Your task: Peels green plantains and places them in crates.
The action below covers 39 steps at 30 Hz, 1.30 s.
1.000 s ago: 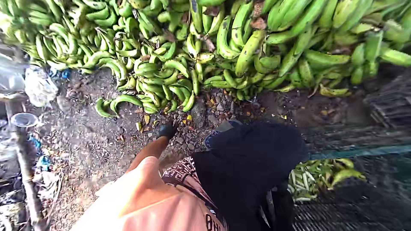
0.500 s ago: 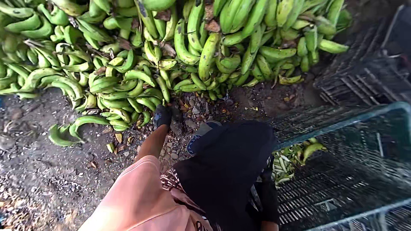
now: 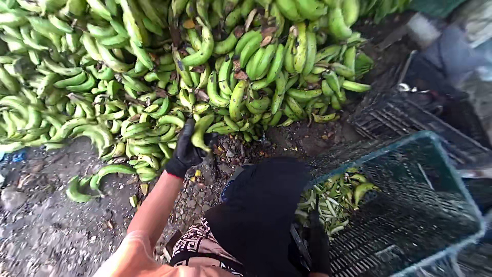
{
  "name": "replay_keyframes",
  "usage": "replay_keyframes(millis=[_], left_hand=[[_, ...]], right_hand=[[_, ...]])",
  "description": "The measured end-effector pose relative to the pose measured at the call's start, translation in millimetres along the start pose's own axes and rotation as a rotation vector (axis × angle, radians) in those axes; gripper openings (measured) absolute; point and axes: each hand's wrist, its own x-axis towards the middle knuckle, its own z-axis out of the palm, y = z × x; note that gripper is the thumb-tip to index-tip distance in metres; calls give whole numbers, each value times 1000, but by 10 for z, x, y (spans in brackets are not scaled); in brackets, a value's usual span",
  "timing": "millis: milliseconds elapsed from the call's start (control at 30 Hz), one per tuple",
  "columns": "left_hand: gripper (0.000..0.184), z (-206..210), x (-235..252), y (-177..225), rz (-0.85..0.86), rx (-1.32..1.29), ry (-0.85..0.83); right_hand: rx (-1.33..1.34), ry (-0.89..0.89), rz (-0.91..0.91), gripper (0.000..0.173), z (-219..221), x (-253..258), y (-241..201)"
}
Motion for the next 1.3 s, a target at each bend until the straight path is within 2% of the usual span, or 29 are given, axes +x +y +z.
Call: replay_keyframes(millis=[33, 100, 200, 233, 300, 367, 467, 567, 633, 700, 767, 867, 933, 1000, 1067, 1167, 1200, 1233, 1267, 1300], left_hand=[[48, 149, 110, -29, 5, 40, -37], [39, 540, 179, -44, 78, 65, -182], [58, 1306, 102, 4, 233, 115, -492], [64, 1544, 108, 15, 237, 193, -585], [63, 2000, 188, -17, 159, 428, -703], [54, 2481, 278, -161, 111, 547, -793], [49, 3159, 229, -500, 176, 432, -949], [55, 3654, 132, -904, 302, 587, -914], [54, 3769, 198, -1300, 328, 639, -970], [54, 3735, 183, -1672, 290, 725, -953], [53, 3721, 127, -1939, 286, 716, -905], [53, 3721, 77, -2057, 333, 700, -933], [51, 3701, 73, -2067, 375, 739, -954], [47, 3706, 92, -2088, 428, 745, -988], [46, 3663, 125, -2117, 451, 717, -1058], [44, 3660, 131, -2138, 463, 705, -1122], [43, 3668, 123, -2142, 470, 699, -1138], [43, 3668, 110, -2142, 466, 693, -1155], [44, 3658, 76, -2132, 461, 685, -1162], [45, 3637, 31, -2109, 451, 690, -1156]], right_hand=[[74, 47, -13, 53, -22, 7, 11], [202, 107, -29, 49, -114, -21, -17], [313, 144, -72, 48, -363, -67, -157], [374, 151, -93, 46, -443, -90, -191], [565, 119, -102, 46, -638, -111, -280], [777, 33, -98, 51, -865, -129, -372], [906, -79, -136, 59, -1232, -128, -471], [887, -123, -158, 59, -1504, -66, -554], [886, -147, -173, 63, -1524, -4, -584], [930, -124, -177, 65, -1363, 42, -559], [1025, -69, -162, 58, -1158, 40, -542], [1049, -34, -100, 53, -960, 7, -576], [991, -51, -133, 54, -914, 22, -569], [957, 13, -193, 52, -963, 18, -637], [961, 182, -376, 51, -1002, -88, -729], [1026, 447, -839, 58, -1107, -242, -840], [1032, 487, -905, 59, -1113, -240, -838], [977, 499, -859, 54, -1053, -196, -779], [874, 420, -683, 45, -936, -140, -658], [775, 221, -398, 48, -820, -77, -520]])
